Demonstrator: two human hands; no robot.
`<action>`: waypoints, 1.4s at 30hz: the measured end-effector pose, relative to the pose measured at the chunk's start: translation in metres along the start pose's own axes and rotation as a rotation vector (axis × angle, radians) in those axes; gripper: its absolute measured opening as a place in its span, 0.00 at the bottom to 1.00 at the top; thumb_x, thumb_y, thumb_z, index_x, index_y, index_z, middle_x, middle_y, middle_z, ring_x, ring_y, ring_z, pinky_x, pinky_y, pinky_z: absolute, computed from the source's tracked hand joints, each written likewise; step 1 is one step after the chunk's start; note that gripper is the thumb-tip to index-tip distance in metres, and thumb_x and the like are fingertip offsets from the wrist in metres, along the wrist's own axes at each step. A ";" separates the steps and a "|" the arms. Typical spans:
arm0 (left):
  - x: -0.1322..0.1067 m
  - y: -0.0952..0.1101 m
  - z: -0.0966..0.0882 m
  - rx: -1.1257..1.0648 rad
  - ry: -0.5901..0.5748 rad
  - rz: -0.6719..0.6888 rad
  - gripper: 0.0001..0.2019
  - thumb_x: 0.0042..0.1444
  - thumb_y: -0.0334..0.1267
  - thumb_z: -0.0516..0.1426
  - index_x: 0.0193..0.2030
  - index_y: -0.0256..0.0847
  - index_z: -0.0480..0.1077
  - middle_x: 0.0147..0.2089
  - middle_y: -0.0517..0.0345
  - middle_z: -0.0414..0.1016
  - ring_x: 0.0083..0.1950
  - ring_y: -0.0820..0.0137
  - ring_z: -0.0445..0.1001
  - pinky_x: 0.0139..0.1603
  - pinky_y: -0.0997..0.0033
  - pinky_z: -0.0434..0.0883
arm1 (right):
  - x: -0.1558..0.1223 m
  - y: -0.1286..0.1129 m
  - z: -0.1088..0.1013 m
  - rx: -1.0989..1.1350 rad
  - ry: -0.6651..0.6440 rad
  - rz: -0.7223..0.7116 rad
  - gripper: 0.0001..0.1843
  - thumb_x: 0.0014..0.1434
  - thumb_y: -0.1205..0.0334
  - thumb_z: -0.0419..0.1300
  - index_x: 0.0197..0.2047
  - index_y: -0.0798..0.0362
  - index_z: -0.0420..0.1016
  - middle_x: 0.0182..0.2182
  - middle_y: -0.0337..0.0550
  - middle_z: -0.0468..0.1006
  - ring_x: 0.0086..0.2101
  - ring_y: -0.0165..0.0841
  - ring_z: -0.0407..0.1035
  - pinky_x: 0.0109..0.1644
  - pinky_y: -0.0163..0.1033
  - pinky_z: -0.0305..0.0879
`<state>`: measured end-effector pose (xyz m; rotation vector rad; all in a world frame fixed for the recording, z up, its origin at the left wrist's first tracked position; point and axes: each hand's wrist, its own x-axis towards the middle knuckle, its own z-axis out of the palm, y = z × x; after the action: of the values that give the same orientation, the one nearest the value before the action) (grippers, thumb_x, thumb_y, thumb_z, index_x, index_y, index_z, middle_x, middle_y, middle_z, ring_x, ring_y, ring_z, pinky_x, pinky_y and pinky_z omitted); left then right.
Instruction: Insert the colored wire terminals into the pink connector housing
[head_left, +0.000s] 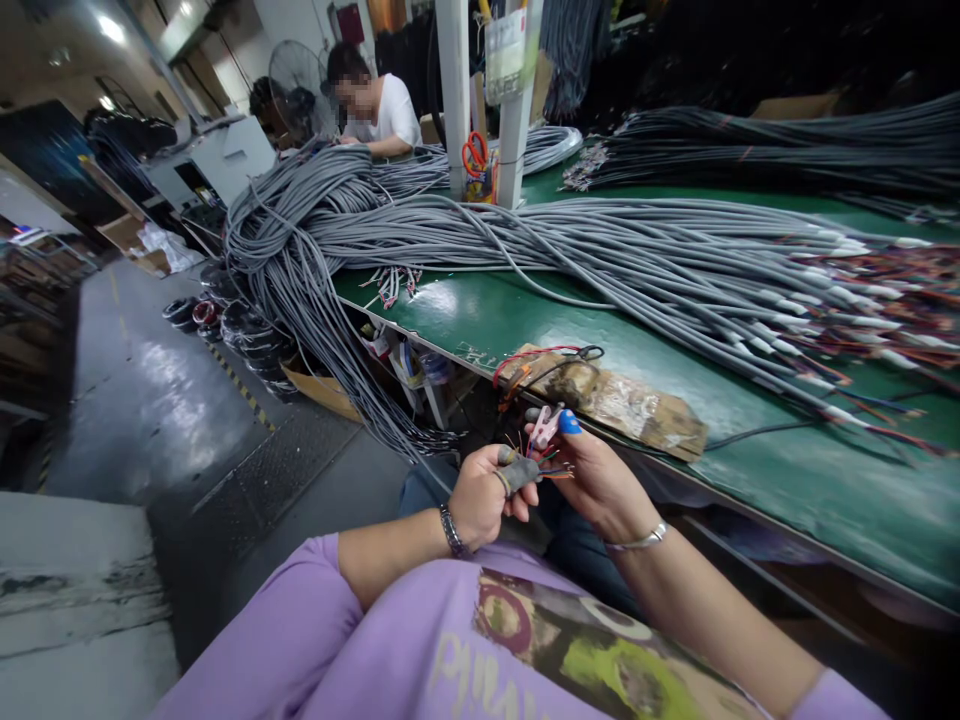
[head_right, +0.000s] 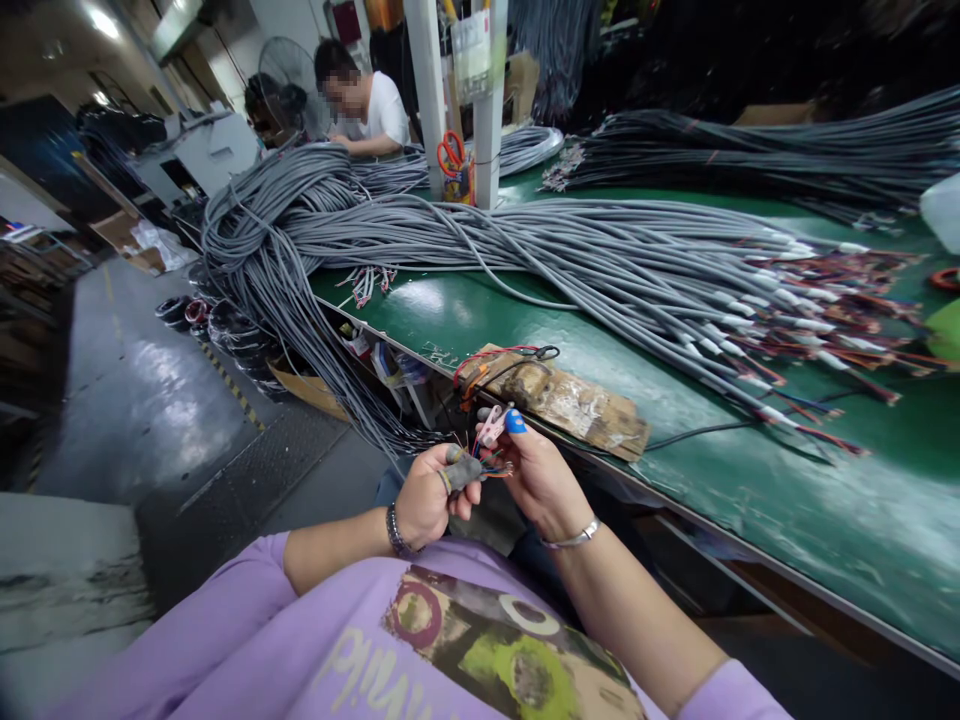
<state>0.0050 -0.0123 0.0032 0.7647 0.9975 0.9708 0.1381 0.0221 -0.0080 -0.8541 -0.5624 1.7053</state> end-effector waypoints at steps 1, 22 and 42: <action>0.001 0.000 0.000 0.005 -0.002 -0.001 0.15 0.43 0.46 0.63 0.25 0.37 0.63 0.18 0.62 0.70 0.12 0.80 0.61 0.12 0.79 0.47 | 0.000 0.000 0.000 -0.007 -0.010 -0.003 0.22 0.45 0.42 0.70 0.32 0.53 0.80 0.27 0.41 0.78 0.24 0.28 0.67 0.28 0.33 0.67; -0.006 0.000 -0.003 0.025 -0.028 0.039 0.16 0.45 0.46 0.63 0.24 0.37 0.64 0.17 0.61 0.70 0.12 0.80 0.61 0.12 0.80 0.48 | -0.003 -0.002 0.002 0.037 -0.018 0.050 0.18 0.48 0.44 0.68 0.30 0.51 0.75 0.24 0.38 0.72 0.23 0.29 0.64 0.27 0.34 0.65; 0.001 0.002 -0.003 -0.047 0.012 0.054 0.14 0.44 0.43 0.63 0.24 0.37 0.64 0.18 0.61 0.71 0.12 0.79 0.62 0.12 0.79 0.48 | 0.005 0.002 -0.004 -0.054 -0.037 0.003 0.23 0.48 0.37 0.64 0.31 0.51 0.78 0.26 0.42 0.76 0.27 0.34 0.67 0.32 0.39 0.66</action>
<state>0.0023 -0.0100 0.0033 0.7503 0.9649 1.0430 0.1392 0.0256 -0.0136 -0.8636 -0.6347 1.7179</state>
